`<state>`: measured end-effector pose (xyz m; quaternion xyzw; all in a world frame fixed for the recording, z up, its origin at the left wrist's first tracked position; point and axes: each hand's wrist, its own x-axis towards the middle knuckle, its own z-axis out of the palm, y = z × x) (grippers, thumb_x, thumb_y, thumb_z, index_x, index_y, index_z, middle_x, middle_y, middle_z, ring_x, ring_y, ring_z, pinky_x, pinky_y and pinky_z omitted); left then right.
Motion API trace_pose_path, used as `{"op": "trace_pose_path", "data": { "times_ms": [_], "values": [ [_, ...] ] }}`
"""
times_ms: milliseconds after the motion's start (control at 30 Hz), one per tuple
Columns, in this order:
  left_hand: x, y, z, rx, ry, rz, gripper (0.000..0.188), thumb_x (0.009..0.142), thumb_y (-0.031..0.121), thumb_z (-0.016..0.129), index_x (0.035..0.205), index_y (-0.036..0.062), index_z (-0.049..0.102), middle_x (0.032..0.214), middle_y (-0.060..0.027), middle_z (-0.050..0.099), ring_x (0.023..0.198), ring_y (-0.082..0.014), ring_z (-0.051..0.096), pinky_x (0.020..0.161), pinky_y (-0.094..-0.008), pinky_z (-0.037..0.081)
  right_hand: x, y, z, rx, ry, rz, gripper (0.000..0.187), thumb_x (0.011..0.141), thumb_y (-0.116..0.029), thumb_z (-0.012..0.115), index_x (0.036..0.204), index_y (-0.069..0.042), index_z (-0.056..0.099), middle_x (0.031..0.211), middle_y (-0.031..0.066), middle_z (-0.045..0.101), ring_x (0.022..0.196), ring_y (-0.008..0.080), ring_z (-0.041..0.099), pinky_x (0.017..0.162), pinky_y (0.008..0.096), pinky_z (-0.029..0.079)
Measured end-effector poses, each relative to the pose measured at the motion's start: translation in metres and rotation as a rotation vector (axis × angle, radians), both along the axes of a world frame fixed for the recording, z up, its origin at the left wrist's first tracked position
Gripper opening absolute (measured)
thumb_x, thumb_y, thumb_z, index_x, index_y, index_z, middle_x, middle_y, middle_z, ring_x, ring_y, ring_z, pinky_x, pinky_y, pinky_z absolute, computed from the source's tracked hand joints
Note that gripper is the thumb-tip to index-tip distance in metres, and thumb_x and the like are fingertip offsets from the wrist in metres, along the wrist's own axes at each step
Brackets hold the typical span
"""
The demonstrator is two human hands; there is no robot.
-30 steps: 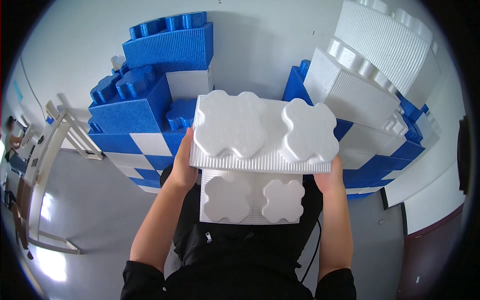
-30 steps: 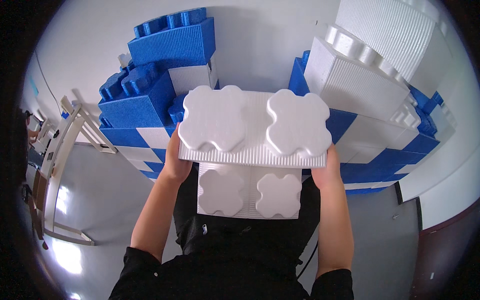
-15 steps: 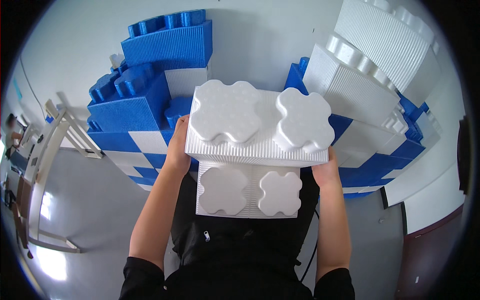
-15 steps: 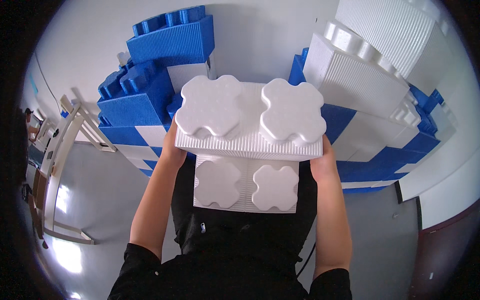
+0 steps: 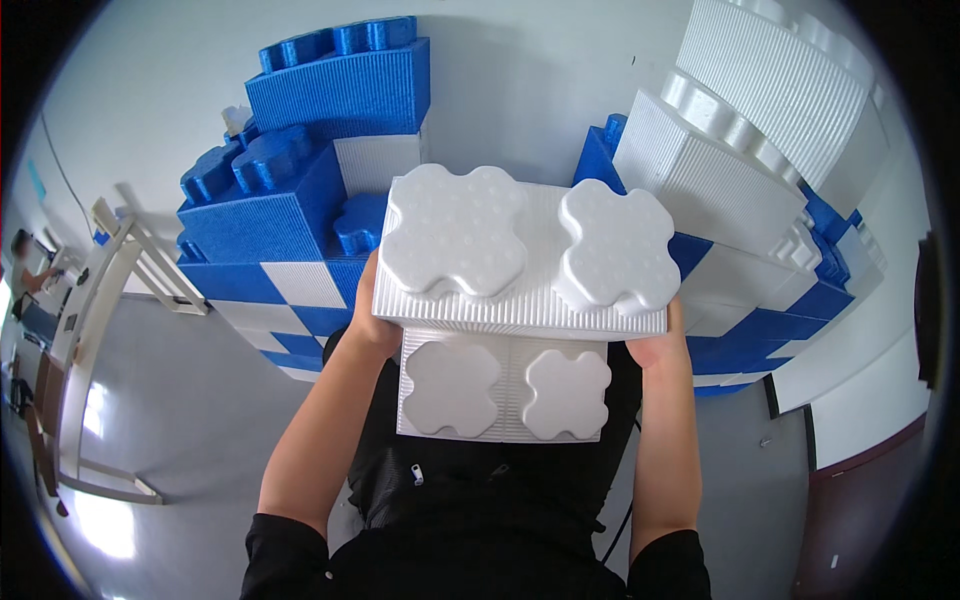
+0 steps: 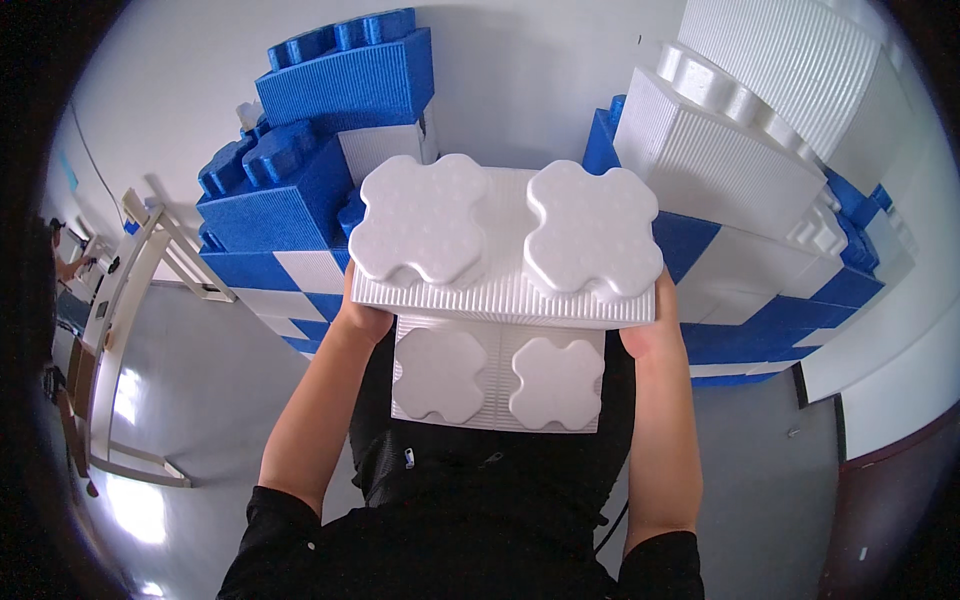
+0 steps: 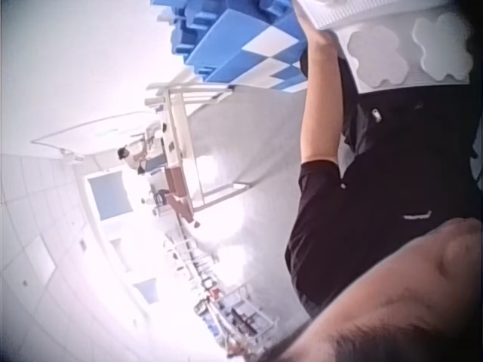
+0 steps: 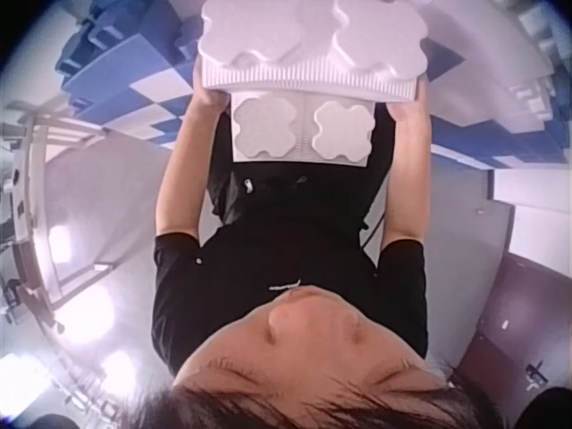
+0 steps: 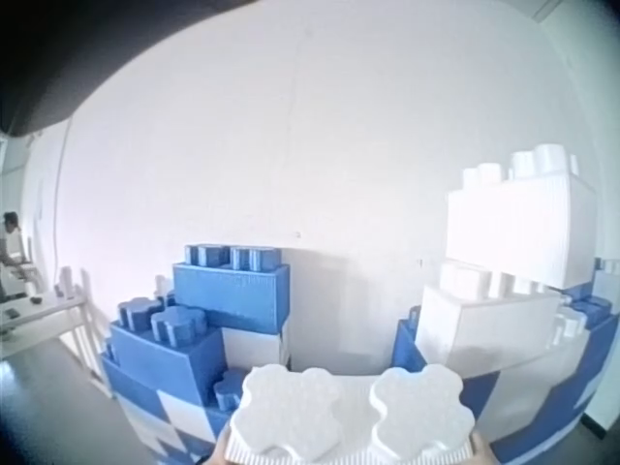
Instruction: Assemble and manipulate large white and blue modular building blocks.
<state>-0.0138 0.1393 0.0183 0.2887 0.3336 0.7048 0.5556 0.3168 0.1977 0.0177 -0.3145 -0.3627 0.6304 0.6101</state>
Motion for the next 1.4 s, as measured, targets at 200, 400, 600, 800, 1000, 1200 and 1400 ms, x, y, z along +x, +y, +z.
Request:
{"op": "trace_pose_path", "data": {
  "times_ms": [200, 400, 600, 800, 1000, 1200, 1400],
  "values": [
    [-0.002, -0.008, 0.017, -0.004, 0.232, -0.068, 0.051, 0.102, 0.031, 0.044, 0.143, 0.0, 0.041, 0.135, -0.0122, 0.055, 0.122, -0.0232, 0.055, 0.103, -0.0359, 0.045, 0.009, -0.002, -0.017, 0.033, 0.114, 0.007, 0.044, 0.098, -0.035, 0.052, 0.131, -0.006, 0.055, 0.125, 0.0059, 0.062, 0.114, 0.0204, 0.061, 0.093, 0.0373, 0.052],
    [-0.004, -0.008, 0.002, 0.084, 0.203, -0.016, 0.05, 0.102, 0.03, 0.046, 0.14, -0.0013, 0.044, 0.131, -0.0121, 0.058, 0.119, -0.0219, 0.057, 0.102, -0.0335, 0.045, 0.008, -0.004, -0.003, 0.067, 0.074, 0.078, 0.045, 0.098, -0.036, 0.051, 0.131, -0.006, 0.055, 0.125, 0.0063, 0.062, 0.114, 0.0211, 0.061, 0.094, 0.0375, 0.051],
    [-0.011, -0.008, 0.007, 0.077, 0.179, -0.059, 0.051, 0.102, 0.029, 0.047, 0.142, -0.0017, 0.043, 0.132, -0.0119, 0.058, 0.12, -0.0214, 0.056, 0.102, -0.0335, 0.045, 0.002, -0.01, 0.004, 0.023, 0.05, 0.018, 0.044, 0.099, -0.036, 0.048, 0.13, -0.005, 0.056, 0.123, 0.0063, 0.063, 0.113, 0.0186, 0.061, 0.095, 0.0356, 0.05],
    [0.002, -0.018, 0.031, 0.013, 0.252, -0.023, 0.049, 0.102, 0.028, 0.047, 0.142, -0.0015, 0.044, 0.133, -0.0117, 0.057, 0.121, -0.0209, 0.055, 0.103, -0.033, 0.044, 0.013, -0.006, -0.006, 0.12, 0.089, 0.072, 0.045, 0.099, -0.038, 0.048, 0.129, -0.006, 0.056, 0.122, 0.006, 0.063, 0.112, 0.0188, 0.061, 0.094, 0.0352, 0.05],
    [-0.012, -0.018, 0.018, 0.014, 0.106, -0.033, 0.049, 0.103, 0.026, 0.046, 0.143, -0.0024, 0.042, 0.135, -0.0112, 0.056, 0.122, -0.0205, 0.054, 0.104, -0.0327, 0.043, 0.0, -0.016, 0.025, 0.095, 0.035, 0.089, 0.045, 0.099, -0.038, 0.048, 0.129, -0.005, 0.057, 0.121, 0.0057, 0.065, 0.112, 0.0187, 0.062, 0.095, 0.0358, 0.049],
    [-0.002, -0.025, 0.046, 0.039, 0.413, -0.068, 0.049, 0.102, 0.024, 0.047, 0.143, -0.003, 0.042, 0.135, -0.0119, 0.055, 0.122, -0.0212, 0.055, 0.105, -0.0327, 0.042, 0.012, -0.015, 0.011, 0.092, 0.107, 0.057, 0.045, 0.098, -0.037, 0.05, 0.128, -0.004, 0.057, 0.123, 0.0059, 0.064, 0.113, 0.0185, 0.061, 0.096, 0.0351, 0.048],
    [-0.017, -0.022, 0.018, 0.086, 0.182, -0.026, 0.048, 0.102, 0.023, 0.048, 0.142, -0.003, 0.044, 0.133, -0.0124, 0.057, 0.12, -0.0214, 0.056, 0.105, -0.0331, 0.042, -0.007, -0.025, 0.039, 0.031, 0.027, 0.003, 0.044, 0.102, -0.037, 0.045, 0.13, -0.005, 0.055, 0.126, 0.0061, 0.062, 0.117, 0.019, 0.059, 0.098, 0.0352, 0.046]
  ]
}}
